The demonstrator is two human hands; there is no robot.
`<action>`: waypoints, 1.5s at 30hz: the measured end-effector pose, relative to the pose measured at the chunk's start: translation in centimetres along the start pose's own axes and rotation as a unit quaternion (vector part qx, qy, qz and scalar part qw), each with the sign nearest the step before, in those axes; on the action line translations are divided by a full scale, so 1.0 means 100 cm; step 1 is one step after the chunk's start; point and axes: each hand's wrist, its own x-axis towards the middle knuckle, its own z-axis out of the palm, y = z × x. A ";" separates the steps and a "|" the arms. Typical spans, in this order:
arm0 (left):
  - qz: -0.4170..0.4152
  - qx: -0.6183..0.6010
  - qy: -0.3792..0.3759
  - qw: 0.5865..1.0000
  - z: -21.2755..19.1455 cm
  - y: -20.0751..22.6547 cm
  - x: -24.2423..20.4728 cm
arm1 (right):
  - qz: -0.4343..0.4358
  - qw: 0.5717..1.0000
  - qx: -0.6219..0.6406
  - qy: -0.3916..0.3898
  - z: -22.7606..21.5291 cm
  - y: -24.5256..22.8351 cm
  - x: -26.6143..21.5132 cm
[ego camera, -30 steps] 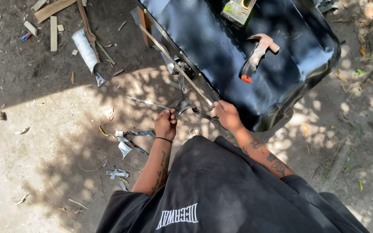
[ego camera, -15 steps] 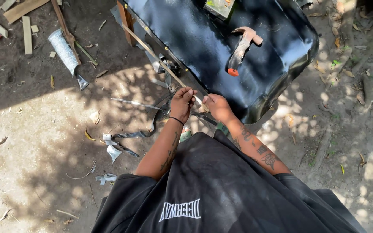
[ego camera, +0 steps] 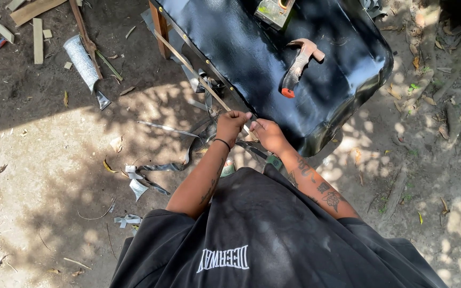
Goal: Attaching a black fabric cover to a furniture frame using a hammer and tacks.
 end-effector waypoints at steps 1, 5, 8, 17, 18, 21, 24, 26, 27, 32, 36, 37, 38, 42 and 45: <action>0.000 0.000 0.000 1.000 -0.003 -0.001 -0.001 | 0.000 1.000 0.000 0.000 0.000 -0.001 0.001; -0.009 -0.041 -0.009 0.999 -0.015 -0.005 -0.009 | -0.003 1.000 -0.010 0.008 0.000 -0.003 -0.001; -0.005 -0.100 -0.008 0.995 -0.018 -0.001 -0.017 | -0.004 1.000 -0.009 0.014 0.000 -0.006 -0.003; -0.008 -0.151 -0.053 0.987 -0.006 -0.021 -0.013 | -0.013 1.000 0.001 0.023 0.003 0.002 0.002; -0.019 -0.156 -0.063 0.986 -0.004 -0.020 -0.013 | -0.017 1.000 -0.003 0.022 0.003 0.003 0.003; -0.025 -0.152 -0.070 0.986 -0.002 -0.017 -0.013 | -0.016 1.000 -0.003 0.023 0.002 0.003 0.003; -0.034 -0.148 -0.069 0.986 -0.001 -0.018 -0.011 | -0.017 1.000 0.006 0.023 0.001 0.001 0.000; -0.038 -0.146 -0.064 0.986 0.000 -0.018 -0.010 | -0.019 1.000 0.007 0.023 0.002 0.004 0.004; -0.041 -0.145 -0.059 0.987 0.001 -0.017 -0.010 | -0.021 0.999 0.007 0.023 0.003 0.006 0.005; -0.020 -0.129 -0.027 0.991 0.013 -0.009 -0.015 | -0.022 0.999 -0.007 0.024 0.002 0.005 0.005; -0.005 -0.112 -0.019 0.994 0.015 -0.009 -0.015 | -0.026 0.999 -0.011 0.032 0.006 0.008 0.006; -0.005 -0.112 -0.018 0.993 0.016 -0.009 -0.016 | -0.026 0.999 -0.012 0.031 0.005 0.008 0.005; -0.003 -0.120 -0.012 0.993 0.017 -0.010 -0.016 | -0.028 0.999 -0.021 0.031 0.005 0.008 0.004; -0.022 -0.142 -0.036 0.989 0.014 -0.003 -0.020 | -0.019 0.998 -0.032 0.044 0.005 -0.001 -0.003; -0.029 -0.129 -0.059 0.989 0.013 -0.026 -0.006 | -0.013 0.998 -0.042 0.054 0.006 -0.003 -0.011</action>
